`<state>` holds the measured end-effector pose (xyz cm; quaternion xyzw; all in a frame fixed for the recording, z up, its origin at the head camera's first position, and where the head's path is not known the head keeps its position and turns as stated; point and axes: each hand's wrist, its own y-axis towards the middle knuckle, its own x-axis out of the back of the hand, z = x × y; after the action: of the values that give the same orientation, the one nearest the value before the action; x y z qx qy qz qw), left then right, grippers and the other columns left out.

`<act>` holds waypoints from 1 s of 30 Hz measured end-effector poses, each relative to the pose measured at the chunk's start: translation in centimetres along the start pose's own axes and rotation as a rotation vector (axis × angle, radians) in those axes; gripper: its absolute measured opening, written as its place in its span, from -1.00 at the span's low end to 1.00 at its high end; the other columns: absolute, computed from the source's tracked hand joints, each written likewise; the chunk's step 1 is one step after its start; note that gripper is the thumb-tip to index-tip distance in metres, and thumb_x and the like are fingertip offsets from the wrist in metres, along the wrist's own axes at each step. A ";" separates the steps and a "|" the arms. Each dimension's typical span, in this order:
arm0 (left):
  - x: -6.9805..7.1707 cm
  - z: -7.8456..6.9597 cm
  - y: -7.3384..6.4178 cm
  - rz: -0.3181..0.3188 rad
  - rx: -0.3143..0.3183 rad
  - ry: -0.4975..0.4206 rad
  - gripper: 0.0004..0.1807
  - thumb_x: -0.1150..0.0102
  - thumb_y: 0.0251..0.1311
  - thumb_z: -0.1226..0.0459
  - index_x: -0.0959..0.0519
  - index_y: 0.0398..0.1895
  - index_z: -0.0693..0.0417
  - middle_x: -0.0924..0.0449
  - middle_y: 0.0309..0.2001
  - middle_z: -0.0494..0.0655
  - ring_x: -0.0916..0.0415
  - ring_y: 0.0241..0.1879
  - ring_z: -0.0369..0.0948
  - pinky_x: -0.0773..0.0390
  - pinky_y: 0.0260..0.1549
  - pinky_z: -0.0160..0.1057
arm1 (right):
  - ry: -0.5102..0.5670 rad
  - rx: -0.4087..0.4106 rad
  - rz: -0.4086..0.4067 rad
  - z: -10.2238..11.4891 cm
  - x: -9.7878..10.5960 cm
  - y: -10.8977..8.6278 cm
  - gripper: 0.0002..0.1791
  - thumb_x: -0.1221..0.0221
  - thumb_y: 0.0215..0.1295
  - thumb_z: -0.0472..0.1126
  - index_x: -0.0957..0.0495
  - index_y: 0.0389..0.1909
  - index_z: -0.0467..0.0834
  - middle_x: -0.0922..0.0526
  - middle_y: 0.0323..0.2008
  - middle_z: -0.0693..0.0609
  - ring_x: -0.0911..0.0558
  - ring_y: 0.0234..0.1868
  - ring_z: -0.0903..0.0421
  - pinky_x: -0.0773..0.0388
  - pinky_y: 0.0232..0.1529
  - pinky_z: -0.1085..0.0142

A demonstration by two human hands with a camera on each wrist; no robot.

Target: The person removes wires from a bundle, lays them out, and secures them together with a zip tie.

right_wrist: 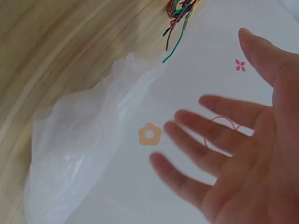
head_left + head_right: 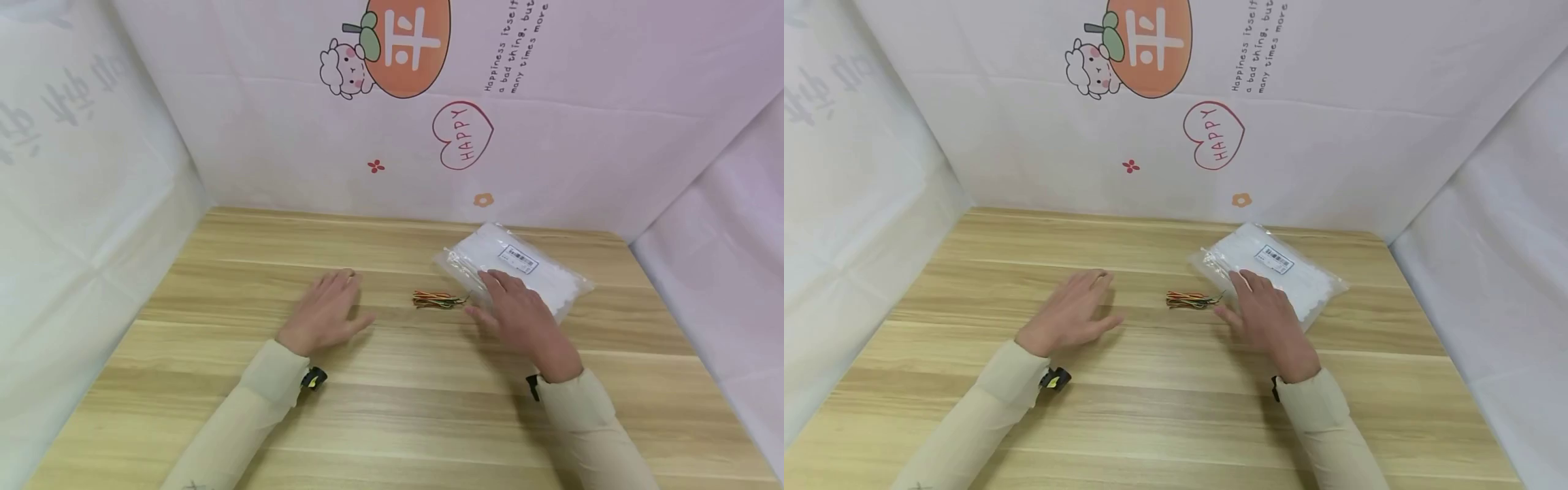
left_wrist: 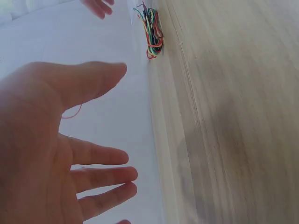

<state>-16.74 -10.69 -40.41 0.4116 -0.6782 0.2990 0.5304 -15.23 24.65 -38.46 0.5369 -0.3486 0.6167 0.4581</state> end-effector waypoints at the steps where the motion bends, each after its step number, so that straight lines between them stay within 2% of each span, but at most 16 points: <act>1: 0.0 -0.1 0.2 -0.005 -0.012 0.008 -0.14 -0.19 0.44 -0.14 -0.30 0.51 0.33 -0.37 0.47 0.31 -0.31 0.50 0.20 -0.26 0.53 0.20 | -0.001 0.011 -0.009 -0.1 0.0 0.1 -0.22 -0.18 0.55 0.14 -0.27 0.55 -0.29 -0.42 0.45 -0.37 -0.44 0.43 -0.39 -0.47 0.29 -0.34; 5: -0.1 -0.5 1.0 -0.024 -0.038 -0.003 -0.31 -0.25 0.44 -0.04 -0.45 0.34 0.36 -0.52 0.27 0.24 -0.48 0.30 0.12 -0.45 0.39 0.10 | 0.004 0.057 -0.029 -0.4 0.0 0.6 -0.32 -0.29 0.49 0.06 -0.44 0.43 -0.28 -0.58 0.31 -0.30 -0.55 0.34 -0.32 -0.54 0.27 -0.25; 8: -0.2 -0.8 1.5 -0.036 -0.049 -0.007 -0.50 -0.28 0.44 0.03 -0.55 0.12 0.29 -0.58 0.11 0.16 -0.55 0.12 0.06 -0.58 0.22 0.03 | 0.010 0.090 -0.033 -0.6 -0.1 1.0 -0.39 -0.34 0.45 -0.01 -0.53 0.34 -0.32 -0.65 0.21 -0.30 -0.61 0.26 -0.30 -0.58 0.24 -0.20; 10: -0.2 -1.0 1.8 -0.032 -0.054 -0.009 -0.56 -0.29 0.45 0.04 -0.56 0.07 0.25 -0.60 0.07 0.11 -0.57 0.07 0.05 -0.61 0.16 0.01 | 0.015 0.112 -0.034 -0.6 -0.1 1.3 -0.43 -0.37 0.42 -0.06 -0.56 0.28 -0.34 -0.68 0.15 -0.29 -0.64 0.21 -0.27 -0.60 0.21 -0.17; 17: -0.5 -2.0 3.5 0.015 -0.087 -0.003 -0.44 -0.26 0.47 0.04 -0.52 0.34 0.22 -0.62 0.19 0.10 -0.63 0.13 0.05 -0.65 0.15 0.01 | 0.041 0.187 -0.039 -1.0 -0.8 2.4 -0.57 -0.43 0.35 -0.18 -0.67 0.11 -0.37 -0.74 -0.03 -0.22 -0.72 0.04 -0.16 -0.66 0.14 -0.06; 20: -0.7 -2.5 4.4 0.031 -0.110 0.003 -0.44 -0.25 0.47 0.04 -0.52 0.36 0.20 -0.62 0.20 0.10 -0.62 0.14 0.04 -0.64 0.16 0.02 | 0.064 0.201 -0.036 -1.2 -1.2 2.8 -0.63 -0.43 0.33 -0.22 -0.69 0.06 -0.35 -0.75 -0.04 -0.19 -0.72 0.03 -0.14 -0.65 0.14 -0.05; 25: -1.1 -3.8 5.8 0.061 -0.133 0.024 -0.44 -0.22 0.49 0.04 -0.52 0.39 0.18 -0.59 0.30 0.09 -0.57 0.27 0.03 -0.59 0.27 0.03 | 0.069 0.206 -0.028 -1.4 -1.6 3.3 -0.69 -0.43 0.32 -0.25 -0.72 0.01 -0.31 -0.76 -0.06 -0.15 -0.72 0.02 -0.12 -0.66 0.12 -0.03; 30: -1.9 -5.2 7.4 0.096 -0.158 0.075 -0.52 -0.24 0.47 0.07 -0.57 0.31 0.13 -0.63 0.18 0.00 -0.61 0.15 -0.04 -0.64 0.15 -0.03 | 0.064 0.198 -0.013 -1.4 -1.8 3.6 -0.74 -0.45 0.30 -0.27 -0.74 -0.03 -0.25 -0.77 -0.08 -0.11 -0.72 -0.01 -0.09 -0.67 0.06 -0.02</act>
<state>-20.58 -2.24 -40.63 0.3242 -0.6983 0.2846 0.5712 -19.14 24.37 -40.30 0.5618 -0.2677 0.6618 0.4180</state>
